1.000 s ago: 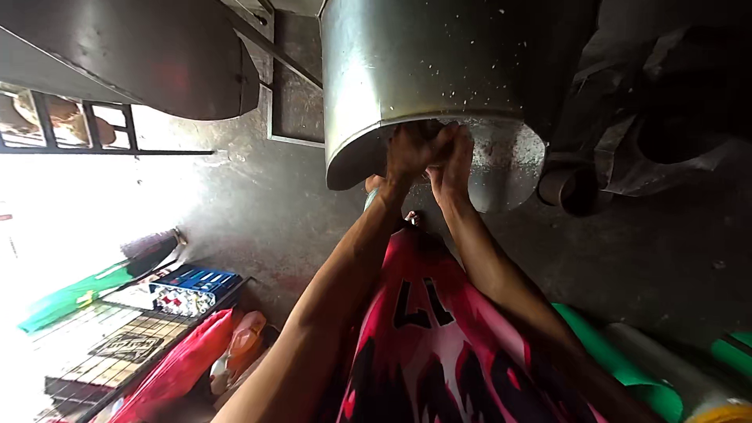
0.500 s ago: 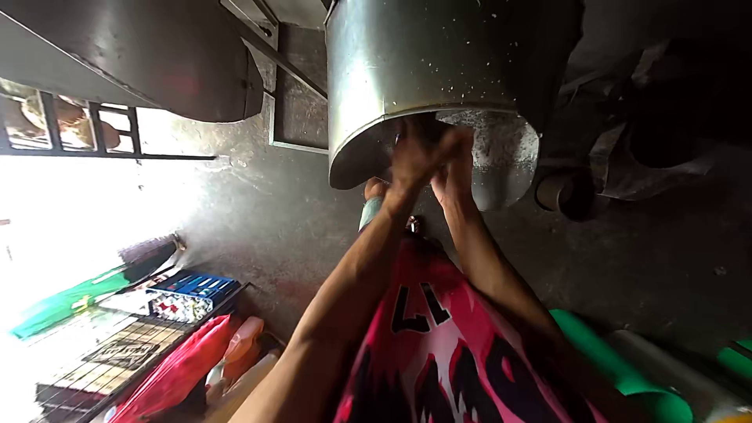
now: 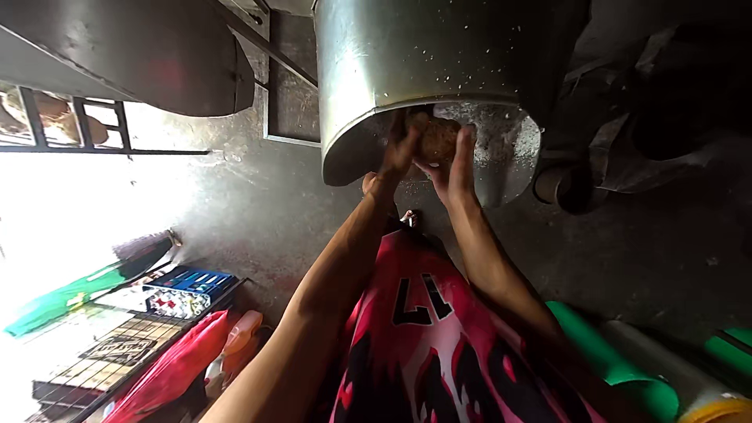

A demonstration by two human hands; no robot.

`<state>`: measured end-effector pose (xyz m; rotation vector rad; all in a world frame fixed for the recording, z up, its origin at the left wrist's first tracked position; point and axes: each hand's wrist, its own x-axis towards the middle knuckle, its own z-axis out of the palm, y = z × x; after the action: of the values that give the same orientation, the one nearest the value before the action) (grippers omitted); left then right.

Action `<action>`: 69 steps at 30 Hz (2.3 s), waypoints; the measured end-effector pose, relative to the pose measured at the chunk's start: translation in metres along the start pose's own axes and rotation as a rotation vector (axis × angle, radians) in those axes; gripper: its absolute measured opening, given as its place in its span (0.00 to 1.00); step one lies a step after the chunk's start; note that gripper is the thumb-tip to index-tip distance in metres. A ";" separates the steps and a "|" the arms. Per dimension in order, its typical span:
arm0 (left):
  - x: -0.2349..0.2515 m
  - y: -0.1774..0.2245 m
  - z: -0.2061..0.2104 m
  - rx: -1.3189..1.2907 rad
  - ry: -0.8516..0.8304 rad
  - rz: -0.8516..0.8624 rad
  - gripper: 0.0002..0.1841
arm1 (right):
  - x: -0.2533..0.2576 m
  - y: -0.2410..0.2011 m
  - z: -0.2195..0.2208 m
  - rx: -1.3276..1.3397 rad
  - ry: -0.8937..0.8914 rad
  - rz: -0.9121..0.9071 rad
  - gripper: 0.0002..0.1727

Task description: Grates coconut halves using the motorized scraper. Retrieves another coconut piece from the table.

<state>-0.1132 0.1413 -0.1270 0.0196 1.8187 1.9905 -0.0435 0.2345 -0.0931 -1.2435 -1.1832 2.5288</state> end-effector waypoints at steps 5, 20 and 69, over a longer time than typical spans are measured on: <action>-0.012 0.045 0.012 0.538 0.107 -0.108 0.52 | 0.012 0.006 0.005 0.181 -0.046 -0.019 0.32; -0.003 0.020 0.004 0.538 0.061 -0.132 0.50 | -0.001 0.010 0.025 -0.039 0.196 -0.053 0.30; -0.042 0.068 -0.001 0.755 0.164 -0.016 0.34 | -0.028 -0.006 0.048 0.271 -0.032 0.150 0.27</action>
<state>-0.0971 0.1243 -0.0505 0.0723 2.5559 1.2128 -0.0602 0.1986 -0.0533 -1.2692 -0.7428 2.7107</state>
